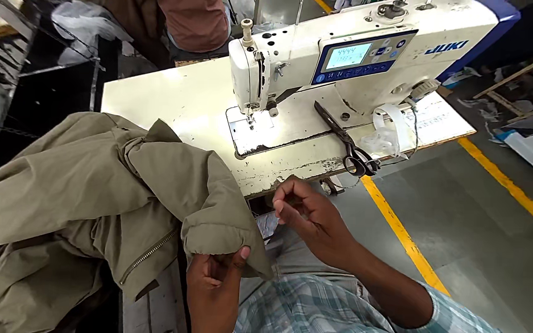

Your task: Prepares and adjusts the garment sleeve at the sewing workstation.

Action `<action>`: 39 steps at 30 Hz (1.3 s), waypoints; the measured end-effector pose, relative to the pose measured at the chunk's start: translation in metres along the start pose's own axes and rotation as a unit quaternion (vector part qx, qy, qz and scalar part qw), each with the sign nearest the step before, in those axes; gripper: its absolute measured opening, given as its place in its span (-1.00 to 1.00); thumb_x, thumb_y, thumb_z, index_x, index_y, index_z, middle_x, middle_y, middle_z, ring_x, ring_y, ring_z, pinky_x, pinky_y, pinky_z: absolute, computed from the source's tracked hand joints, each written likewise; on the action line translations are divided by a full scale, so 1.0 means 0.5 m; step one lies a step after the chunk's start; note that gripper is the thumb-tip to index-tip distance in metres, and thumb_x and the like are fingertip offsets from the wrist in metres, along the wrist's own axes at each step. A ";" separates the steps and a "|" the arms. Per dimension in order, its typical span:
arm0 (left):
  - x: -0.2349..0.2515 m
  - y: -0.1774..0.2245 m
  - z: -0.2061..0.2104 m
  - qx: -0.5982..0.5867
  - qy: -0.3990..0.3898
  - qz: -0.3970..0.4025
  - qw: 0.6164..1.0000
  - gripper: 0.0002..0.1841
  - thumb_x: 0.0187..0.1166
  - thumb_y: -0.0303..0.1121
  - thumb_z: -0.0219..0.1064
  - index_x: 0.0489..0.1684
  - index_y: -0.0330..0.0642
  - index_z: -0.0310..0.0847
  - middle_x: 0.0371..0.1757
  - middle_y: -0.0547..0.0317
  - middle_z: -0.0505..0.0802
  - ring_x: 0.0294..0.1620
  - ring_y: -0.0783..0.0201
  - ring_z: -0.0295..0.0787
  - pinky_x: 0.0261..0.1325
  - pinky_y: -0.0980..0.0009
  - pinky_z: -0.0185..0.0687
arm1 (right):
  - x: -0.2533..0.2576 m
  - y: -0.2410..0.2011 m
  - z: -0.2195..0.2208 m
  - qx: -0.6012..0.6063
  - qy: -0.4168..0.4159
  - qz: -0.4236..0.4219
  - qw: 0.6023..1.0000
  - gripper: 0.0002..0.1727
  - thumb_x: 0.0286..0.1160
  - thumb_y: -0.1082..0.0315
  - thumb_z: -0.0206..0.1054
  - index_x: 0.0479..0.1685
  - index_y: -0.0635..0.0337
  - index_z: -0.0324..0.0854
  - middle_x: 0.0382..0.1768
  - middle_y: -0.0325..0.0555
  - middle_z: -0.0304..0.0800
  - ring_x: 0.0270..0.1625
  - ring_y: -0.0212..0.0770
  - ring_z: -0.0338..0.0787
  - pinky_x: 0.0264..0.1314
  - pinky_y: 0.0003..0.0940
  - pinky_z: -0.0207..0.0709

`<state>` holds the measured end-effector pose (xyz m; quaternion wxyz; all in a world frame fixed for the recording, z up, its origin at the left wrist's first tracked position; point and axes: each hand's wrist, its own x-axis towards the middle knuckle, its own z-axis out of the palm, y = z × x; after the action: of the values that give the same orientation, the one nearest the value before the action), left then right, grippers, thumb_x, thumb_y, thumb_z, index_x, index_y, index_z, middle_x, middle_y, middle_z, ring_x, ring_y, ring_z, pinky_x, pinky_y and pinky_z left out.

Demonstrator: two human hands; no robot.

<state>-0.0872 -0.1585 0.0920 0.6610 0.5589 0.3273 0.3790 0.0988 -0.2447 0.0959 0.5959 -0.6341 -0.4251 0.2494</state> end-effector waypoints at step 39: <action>-0.070 0.076 -0.153 -0.197 -0.032 -0.096 0.975 -0.64 0.62 -0.16 0.37 0.28 -0.09 0.68 0.15 0.17 0.89 0.17 0.31 0.84 0.31 0.31 0.74 | 0.174 -0.117 0.068 -0.285 -0.367 -0.359 0.810 -0.82 0.63 0.06 0.34 -0.18 -0.09 0.73 -0.29 -0.41 0.69 -0.36 -0.45 0.72 -0.48 -0.46 0.57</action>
<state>-0.1750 -0.1480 0.1175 0.8013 0.3960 0.2768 0.3528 0.1017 -0.1576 0.1635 0.2351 -0.4391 -0.8614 0.1000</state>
